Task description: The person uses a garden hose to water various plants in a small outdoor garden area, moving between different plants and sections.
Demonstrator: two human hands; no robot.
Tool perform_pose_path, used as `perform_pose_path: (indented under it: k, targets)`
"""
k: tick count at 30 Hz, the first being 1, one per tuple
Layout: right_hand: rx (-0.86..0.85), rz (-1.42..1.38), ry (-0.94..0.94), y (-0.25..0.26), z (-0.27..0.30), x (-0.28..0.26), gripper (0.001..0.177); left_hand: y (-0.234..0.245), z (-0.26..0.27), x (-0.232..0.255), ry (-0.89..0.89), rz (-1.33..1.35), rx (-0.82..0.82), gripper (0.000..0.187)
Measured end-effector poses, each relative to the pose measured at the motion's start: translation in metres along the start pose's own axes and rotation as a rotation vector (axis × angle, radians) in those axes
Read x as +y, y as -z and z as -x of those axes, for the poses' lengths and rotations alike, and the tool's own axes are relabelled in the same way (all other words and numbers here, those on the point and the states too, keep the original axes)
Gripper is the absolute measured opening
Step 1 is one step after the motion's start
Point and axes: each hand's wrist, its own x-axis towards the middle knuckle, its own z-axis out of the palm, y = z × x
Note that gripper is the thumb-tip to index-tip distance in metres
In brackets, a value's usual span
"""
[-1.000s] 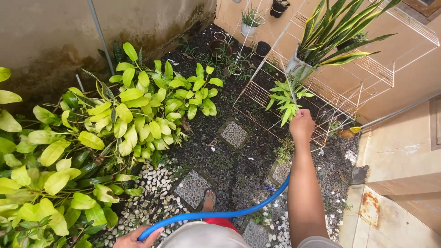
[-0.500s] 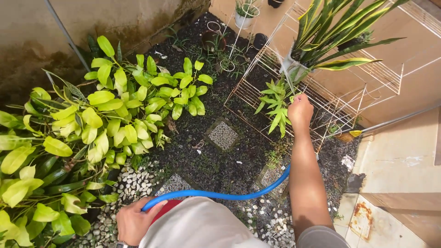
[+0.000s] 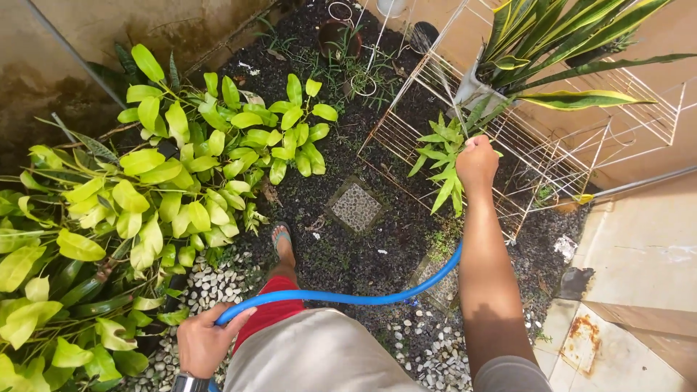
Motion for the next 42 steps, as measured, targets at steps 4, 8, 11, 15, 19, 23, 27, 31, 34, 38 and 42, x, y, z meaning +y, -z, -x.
perform_pose_path:
  k: [4, 8, 11, 15, 19, 23, 27, 31, 34, 38, 42]
  targets:
    - [0.034, 0.068, -0.006, -0.015, -0.056, 0.003, 0.024, 0.002, -0.035, 0.013, 0.102, 0.158, -0.085, 0.042]
    - [0.060, 0.101, 0.033, -0.028, -0.101, -0.020, 0.023, -0.015, -0.074, 0.013, 0.039, 0.090, -0.039, 0.034]
    - [0.047, 0.111, -0.015, -0.037, -0.124, -0.044, 0.024, -0.027, -0.110, 0.016, 0.075, 0.135, -0.072, 0.034]
    - [0.014, 0.162, -0.058, -0.047, -0.164, -0.063, 0.025, -0.042, -0.162, 0.014, 0.074, 0.168, -0.094, 0.036]
    - [-0.002, 0.183, -0.106, -0.044, -0.188, -0.093, 0.025, -0.032, -0.215, 0.032, 0.196, 0.092, -0.278, 0.033]
    - [0.001, 0.124, -0.062, -0.049, -0.203, -0.115, 0.027, -0.028, -0.248, 0.046, 0.048, 0.110, -0.276, 0.036]
    - [-0.012, 0.163, -0.155, -0.052, -0.227, -0.140, 0.033, -0.042, -0.268, 0.052, 0.104, 0.165, -0.351, 0.032]
    - [-0.001, 0.172, -0.002, -0.070, -0.278, -0.123, 0.021, -0.055, -0.273, 0.068, 0.110, 0.252, -0.321, 0.032]
    - [-0.011, 0.241, -0.028, -0.081, -0.319, -0.126, 0.020, -0.070, -0.278, 0.070, 0.150, 0.309, -0.401, 0.032]
    - [-0.086, 0.350, -0.107, -0.091, -0.368, -0.170, 0.028, -0.094, -0.302, 0.077, 0.160, 0.354, -0.193, 0.029]
    - [-0.141, 0.409, -0.150, -0.127, -0.434, -0.186, 0.032, -0.119, -0.327, 0.106, 0.434, 0.151, -0.240, 0.035]
